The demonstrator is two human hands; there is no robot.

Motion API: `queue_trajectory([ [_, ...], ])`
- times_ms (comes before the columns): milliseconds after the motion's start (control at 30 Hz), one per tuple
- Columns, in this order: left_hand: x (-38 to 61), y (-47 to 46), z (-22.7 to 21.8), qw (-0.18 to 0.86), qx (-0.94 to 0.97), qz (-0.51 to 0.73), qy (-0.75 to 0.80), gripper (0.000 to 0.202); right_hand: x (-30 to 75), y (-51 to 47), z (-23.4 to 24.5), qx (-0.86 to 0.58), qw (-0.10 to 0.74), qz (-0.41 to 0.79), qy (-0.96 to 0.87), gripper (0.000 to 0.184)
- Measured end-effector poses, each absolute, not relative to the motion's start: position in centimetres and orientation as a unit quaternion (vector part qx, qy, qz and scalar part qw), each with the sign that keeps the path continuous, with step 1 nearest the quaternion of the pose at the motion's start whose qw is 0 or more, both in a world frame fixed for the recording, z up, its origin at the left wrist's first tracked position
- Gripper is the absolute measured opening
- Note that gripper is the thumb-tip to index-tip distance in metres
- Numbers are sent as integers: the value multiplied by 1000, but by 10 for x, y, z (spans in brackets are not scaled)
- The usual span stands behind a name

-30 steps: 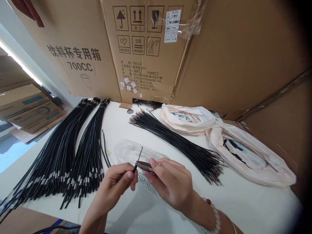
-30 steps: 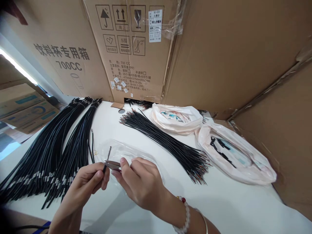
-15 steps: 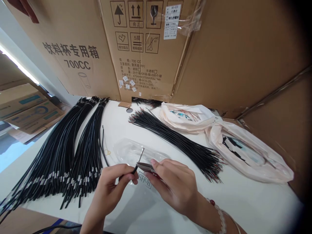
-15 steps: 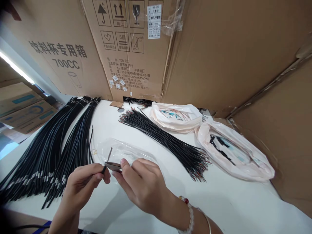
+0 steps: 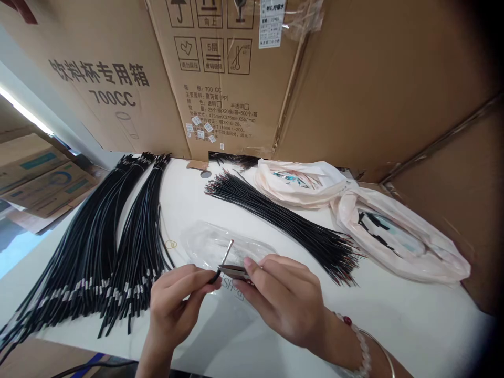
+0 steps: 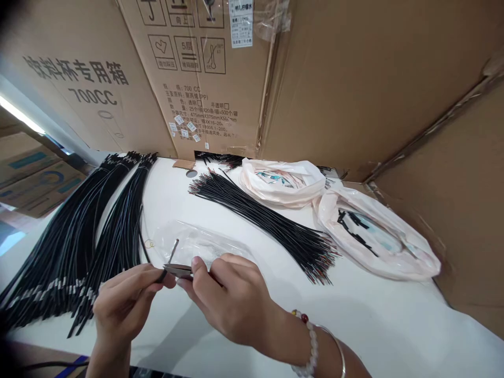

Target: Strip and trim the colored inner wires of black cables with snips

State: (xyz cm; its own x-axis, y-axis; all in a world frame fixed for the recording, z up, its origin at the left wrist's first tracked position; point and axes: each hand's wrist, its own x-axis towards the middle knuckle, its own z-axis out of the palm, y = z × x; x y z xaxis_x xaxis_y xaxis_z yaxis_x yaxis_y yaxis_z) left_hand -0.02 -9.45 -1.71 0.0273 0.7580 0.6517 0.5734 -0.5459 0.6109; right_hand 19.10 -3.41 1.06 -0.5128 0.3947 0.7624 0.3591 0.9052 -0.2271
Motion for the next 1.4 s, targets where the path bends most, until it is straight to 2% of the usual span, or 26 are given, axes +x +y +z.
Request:
queue_trajectory([
  [167,0,-93,-21,50,721,499,478,12,192,-33,9,-231,434,28,-871,13],
  [367,1,-92,-29,28,747,419,515,9,194,-41,-13,-331,424,170,-826,17],
  [533,-3,-97,-41,25,766,307,564,15,185,-52,-36,-466,335,358,-737,26],
  [733,-12,-99,-50,5,772,193,606,29,170,-46,-50,-522,235,518,-636,27],
  [867,-11,-96,-51,17,778,117,617,23,166,-39,-58,-541,207,478,-660,27],
  [1000,-10,-94,-51,48,764,116,632,22,169,-36,-59,-575,227,378,-690,27],
  [1133,-12,-95,-50,84,731,182,652,22,173,-42,-59,-576,280,297,-708,29],
  [1300,-12,-96,-45,200,645,304,672,20,173,-53,-62,-558,379,247,-696,21],
  [1333,-12,-96,-44,233,621,328,673,22,173,-53,-63,-561,362,236,-706,20],
  [1400,-12,-97,-44,308,577,384,652,30,175,-49,-64,-571,256,204,-753,19],
])
